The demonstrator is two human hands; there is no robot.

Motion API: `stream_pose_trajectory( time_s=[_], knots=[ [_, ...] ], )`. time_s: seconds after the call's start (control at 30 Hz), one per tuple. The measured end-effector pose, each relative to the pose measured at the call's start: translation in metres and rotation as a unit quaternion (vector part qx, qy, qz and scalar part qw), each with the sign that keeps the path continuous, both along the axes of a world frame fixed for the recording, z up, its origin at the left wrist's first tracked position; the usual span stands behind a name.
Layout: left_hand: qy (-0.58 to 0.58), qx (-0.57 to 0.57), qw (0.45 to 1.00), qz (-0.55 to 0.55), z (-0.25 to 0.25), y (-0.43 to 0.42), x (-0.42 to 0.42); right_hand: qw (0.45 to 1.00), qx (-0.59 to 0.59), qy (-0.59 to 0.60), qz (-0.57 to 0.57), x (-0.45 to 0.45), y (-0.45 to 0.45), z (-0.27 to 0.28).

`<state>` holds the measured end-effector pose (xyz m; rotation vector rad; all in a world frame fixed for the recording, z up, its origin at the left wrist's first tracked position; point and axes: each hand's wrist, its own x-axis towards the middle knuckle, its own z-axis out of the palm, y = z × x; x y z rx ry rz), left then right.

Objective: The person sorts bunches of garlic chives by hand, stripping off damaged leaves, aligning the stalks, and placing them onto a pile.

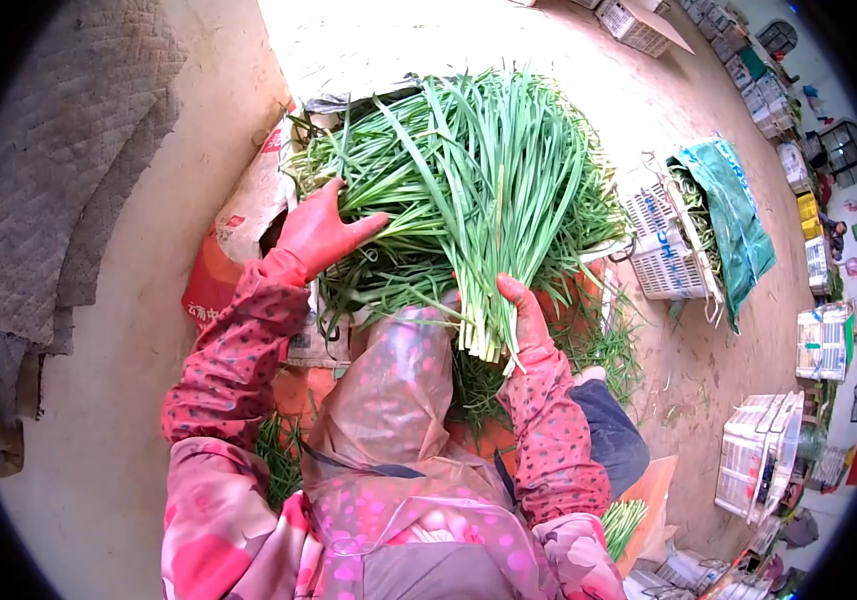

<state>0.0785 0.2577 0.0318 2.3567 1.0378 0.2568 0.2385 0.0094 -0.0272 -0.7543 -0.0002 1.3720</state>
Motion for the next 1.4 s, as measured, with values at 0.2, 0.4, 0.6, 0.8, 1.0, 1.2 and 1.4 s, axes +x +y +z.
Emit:
stream_pose_trajectory(
  time_s=[0.2,0.4,0.6,0.8,1.0,1.2,1.4],
  knots=[
    [-0.041,-0.147,0.985,0.087,-0.026,-0.033,0.005,0.999,-0.020,0.018,-0.019,-0.004,0.003,0.006],
    [-0.157,-0.471,0.867,0.040,-0.049,-0.090,0.021,0.999,-0.042,0.022,-0.020,-0.012,0.014,0.012],
    [-0.117,-0.259,0.957,-0.055,-0.041,-0.140,0.031,0.991,-0.039,-0.132,0.003,-0.004,-0.007,0.024],
    [-0.058,-0.331,0.936,-0.103,0.003,-0.177,0.024,0.996,0.065,0.036,0.051,-0.008,-0.051,0.017],
    [-0.041,-0.566,0.817,-0.100,0.008,-0.197,0.004,0.992,0.062,0.113,-0.011,-0.022,-0.089,0.001],
    [-0.171,-0.149,0.972,0.062,-0.013,-0.142,-0.022,0.976,0.110,0.186,-0.025,-0.014,-0.094,-0.019],
    [-0.073,-0.133,0.988,-0.019,-0.080,-0.099,0.032,0.980,0.123,0.152,-0.027,-0.019,-0.087,-0.025]
  ],
)
